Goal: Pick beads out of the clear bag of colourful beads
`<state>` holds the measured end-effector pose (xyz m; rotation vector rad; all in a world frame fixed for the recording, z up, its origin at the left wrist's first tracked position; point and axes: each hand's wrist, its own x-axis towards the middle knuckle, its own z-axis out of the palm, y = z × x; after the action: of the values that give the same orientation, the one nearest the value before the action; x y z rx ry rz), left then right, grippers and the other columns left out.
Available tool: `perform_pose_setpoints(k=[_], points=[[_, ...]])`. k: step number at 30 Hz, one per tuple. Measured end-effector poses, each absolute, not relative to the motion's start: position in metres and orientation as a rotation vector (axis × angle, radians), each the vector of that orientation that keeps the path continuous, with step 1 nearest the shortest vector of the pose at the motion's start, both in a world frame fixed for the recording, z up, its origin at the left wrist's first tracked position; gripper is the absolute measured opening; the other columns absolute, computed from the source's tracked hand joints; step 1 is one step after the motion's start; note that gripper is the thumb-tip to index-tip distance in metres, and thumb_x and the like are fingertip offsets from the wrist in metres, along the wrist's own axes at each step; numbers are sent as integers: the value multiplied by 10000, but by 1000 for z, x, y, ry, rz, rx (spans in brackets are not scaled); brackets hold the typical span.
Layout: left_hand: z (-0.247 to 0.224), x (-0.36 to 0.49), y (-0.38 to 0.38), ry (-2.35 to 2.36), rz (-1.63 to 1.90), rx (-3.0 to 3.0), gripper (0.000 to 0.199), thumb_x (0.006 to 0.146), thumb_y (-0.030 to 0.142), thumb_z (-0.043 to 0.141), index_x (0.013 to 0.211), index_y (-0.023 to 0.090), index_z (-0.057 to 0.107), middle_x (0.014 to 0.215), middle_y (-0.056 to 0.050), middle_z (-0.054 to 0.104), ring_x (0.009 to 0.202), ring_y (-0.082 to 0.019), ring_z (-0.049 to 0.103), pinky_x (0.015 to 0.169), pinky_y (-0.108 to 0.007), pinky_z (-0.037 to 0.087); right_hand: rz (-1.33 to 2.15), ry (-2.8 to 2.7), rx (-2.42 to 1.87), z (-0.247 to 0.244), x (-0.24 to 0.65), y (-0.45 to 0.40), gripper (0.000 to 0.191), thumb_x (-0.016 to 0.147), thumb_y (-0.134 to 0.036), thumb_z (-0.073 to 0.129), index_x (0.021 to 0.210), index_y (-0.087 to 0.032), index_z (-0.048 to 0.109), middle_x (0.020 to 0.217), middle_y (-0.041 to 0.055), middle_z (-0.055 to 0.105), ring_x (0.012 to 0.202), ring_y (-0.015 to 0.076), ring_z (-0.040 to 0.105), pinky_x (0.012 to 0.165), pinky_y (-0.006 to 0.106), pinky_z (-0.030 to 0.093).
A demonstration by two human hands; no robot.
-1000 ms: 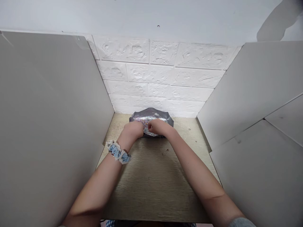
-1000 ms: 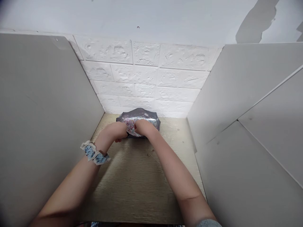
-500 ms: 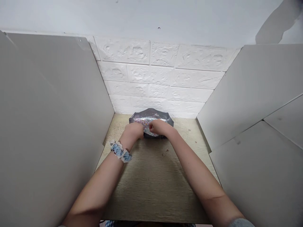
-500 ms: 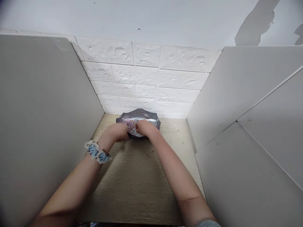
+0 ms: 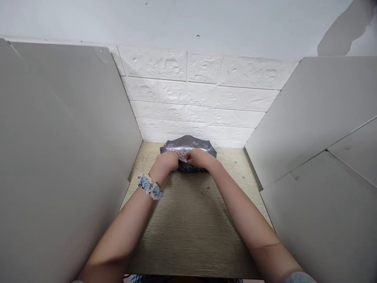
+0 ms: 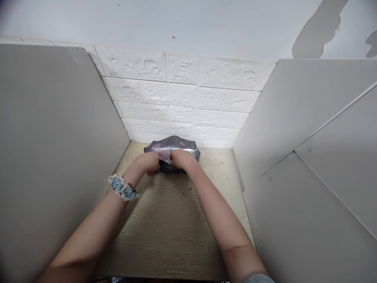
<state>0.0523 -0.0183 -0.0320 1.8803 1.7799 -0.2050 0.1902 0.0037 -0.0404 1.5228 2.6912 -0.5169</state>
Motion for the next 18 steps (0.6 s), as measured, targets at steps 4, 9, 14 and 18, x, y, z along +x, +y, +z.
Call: perform_pose_setpoints(k=[4, 9, 14, 18], points=[[-18, 46, -20, 1627, -310, 1817, 112, 600, 191, 464, 583, 131, 556, 671, -112, 650, 604, -187, 594, 589, -271, 458, -568, 2679, 1549, -37, 193, 4, 130, 689, -159, 468, 747, -170, 584, 741, 23, 607, 630, 113, 499, 522, 211, 303], [11, 26, -27, 1431, -80, 1902, 232, 678, 306, 390, 678, 167, 577, 772, -27, 646, 669, -144, 585, 573, -216, 420, -641, 2740, 1580, -30, 203, 7, 94, 680, -175, 433, 680, -162, 526, 707, 11, 580, 586, 96, 459, 486, 204, 281], [31, 14, -36, 1351, 246, 1894, 264, 685, 328, 399, 715, 146, 589, 794, -25, 626, 768, -129, 553, 693, -224, 422, -849, 2789, 1649, -22, 215, 10, 133, 691, -220, 404, 725, -166, 521, 741, 5, 573, 601, 91, 454, 503, 195, 296], [37, 13, -42, 1304, 575, 1770, 272, 702, 334, 385, 722, 133, 566, 838, -50, 625, 825, -130, 549, 786, -259, 423, -1090, 2748, 1714, -18, 223, 14, 171, 691, -226, 387, 758, -160, 529, 755, 6, 557, 589, 84, 451, 502, 188, 313]])
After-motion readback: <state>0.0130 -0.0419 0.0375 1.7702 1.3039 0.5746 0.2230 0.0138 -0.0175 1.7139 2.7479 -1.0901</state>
